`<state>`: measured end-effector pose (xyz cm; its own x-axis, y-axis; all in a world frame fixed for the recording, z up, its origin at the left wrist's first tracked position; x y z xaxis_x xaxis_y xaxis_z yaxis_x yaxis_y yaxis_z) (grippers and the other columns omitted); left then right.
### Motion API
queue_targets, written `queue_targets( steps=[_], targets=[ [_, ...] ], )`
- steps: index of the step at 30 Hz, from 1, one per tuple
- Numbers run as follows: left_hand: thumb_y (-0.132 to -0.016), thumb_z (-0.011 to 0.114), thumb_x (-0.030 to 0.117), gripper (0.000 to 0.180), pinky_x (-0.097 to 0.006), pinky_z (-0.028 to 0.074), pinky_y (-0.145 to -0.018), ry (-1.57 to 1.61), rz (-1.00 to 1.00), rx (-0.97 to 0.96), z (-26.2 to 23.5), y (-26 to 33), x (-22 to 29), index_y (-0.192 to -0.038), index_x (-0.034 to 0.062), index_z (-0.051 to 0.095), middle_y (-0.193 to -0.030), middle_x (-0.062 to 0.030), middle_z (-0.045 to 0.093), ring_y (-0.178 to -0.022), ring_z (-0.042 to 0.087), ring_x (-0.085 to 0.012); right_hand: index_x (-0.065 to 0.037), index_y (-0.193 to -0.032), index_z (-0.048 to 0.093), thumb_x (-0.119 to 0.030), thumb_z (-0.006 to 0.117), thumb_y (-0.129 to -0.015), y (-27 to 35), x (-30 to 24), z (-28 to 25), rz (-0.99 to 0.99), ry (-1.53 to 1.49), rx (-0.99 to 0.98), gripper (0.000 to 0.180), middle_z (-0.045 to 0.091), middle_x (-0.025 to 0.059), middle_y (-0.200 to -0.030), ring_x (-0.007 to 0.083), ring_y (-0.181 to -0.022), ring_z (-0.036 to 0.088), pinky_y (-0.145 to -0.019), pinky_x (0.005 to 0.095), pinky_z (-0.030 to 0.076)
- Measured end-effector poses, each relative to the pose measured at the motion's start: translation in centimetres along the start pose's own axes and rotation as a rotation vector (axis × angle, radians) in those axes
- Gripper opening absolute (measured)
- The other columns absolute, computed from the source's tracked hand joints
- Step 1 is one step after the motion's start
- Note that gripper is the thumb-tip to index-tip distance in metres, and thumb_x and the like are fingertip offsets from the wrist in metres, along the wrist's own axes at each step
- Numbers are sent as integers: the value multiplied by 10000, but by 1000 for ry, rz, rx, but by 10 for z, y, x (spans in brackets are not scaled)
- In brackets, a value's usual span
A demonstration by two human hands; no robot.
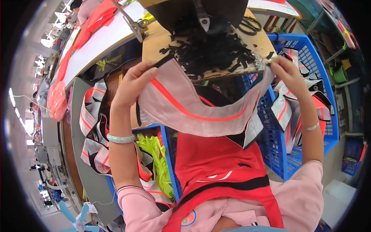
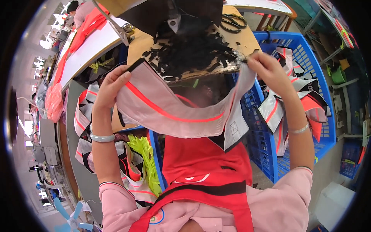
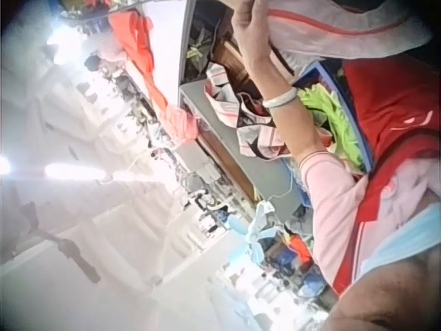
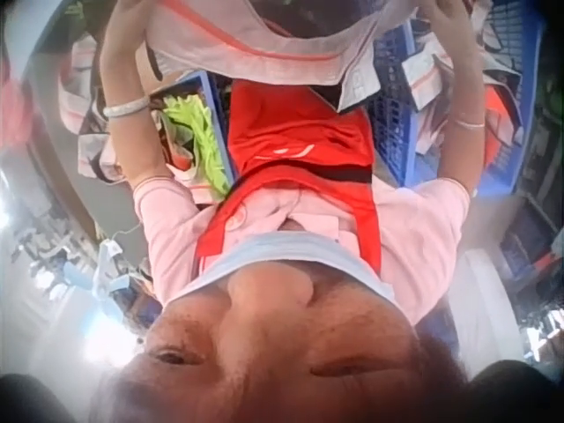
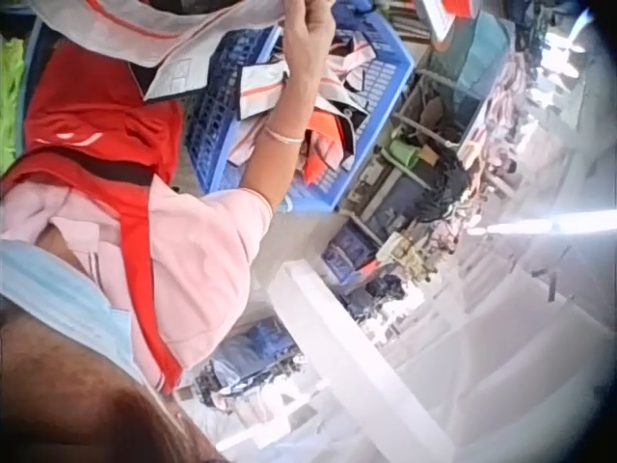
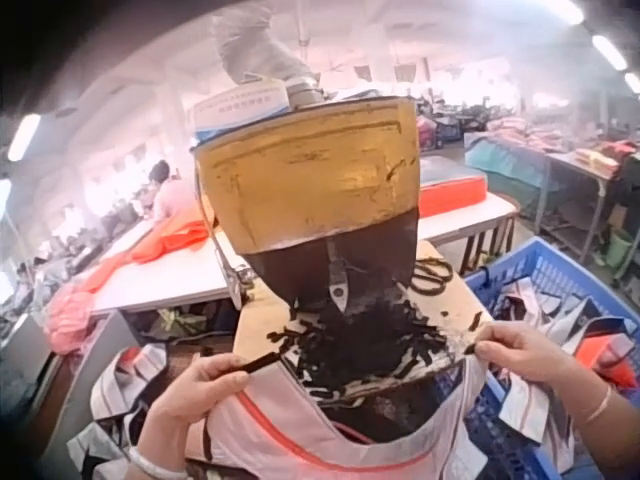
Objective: Sewing reflective tape and components onto safety vests using an industrial sewing machine.
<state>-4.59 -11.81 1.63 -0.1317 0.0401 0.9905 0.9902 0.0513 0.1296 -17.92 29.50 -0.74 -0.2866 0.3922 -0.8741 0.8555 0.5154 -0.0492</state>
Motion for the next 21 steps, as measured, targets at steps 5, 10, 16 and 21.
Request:
queue_targets(
  steps=[5,10,16,21],
  targets=[
    [-887,618,103,325,-250,430,-928,-229,135,33,0,36,0,-1188,-18,601,-1143,-41,621,-1036,563,-108,7,-926,585,-155,564,-928,49,7,8,-46,143,-16,164,573,25,-802,104,-752,562,-686,247,455],
    [-832,574,112,415,-318,477,-898,-464,333,-145,76,48,18,-1236,19,563,-1115,-105,646,-1025,607,-196,20,-1106,589,-137,609,-877,91,-51,15,-240,309,480,278,607,133,-1152,221,-1008,592,-864,333,467],
    [-827,624,104,185,-291,491,-587,-358,198,-226,136,58,10,-962,-22,632,-737,-107,654,-641,609,-144,-41,-1417,347,-218,803,-669,76,-138,150,-540,448,-38,893,501,170,-1301,337,-1000,619,-743,394,547],
    [-813,643,100,150,-313,505,-619,-79,253,-56,135,81,-19,-906,-17,634,-785,-130,670,-683,645,-230,-73,-1353,439,-218,789,-689,78,-111,169,-410,401,7,764,586,95,-949,272,-725,638,-558,370,521]
  ],
)
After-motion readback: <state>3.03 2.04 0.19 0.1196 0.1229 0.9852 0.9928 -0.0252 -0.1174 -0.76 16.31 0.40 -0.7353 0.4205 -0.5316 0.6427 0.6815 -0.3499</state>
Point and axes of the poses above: each hand's wrist, its own y-axis away from the middle knuckle, its own z-axis out of the palm, x = y × z, the point moved 2 cm from there along -y, towards the middle knuckle
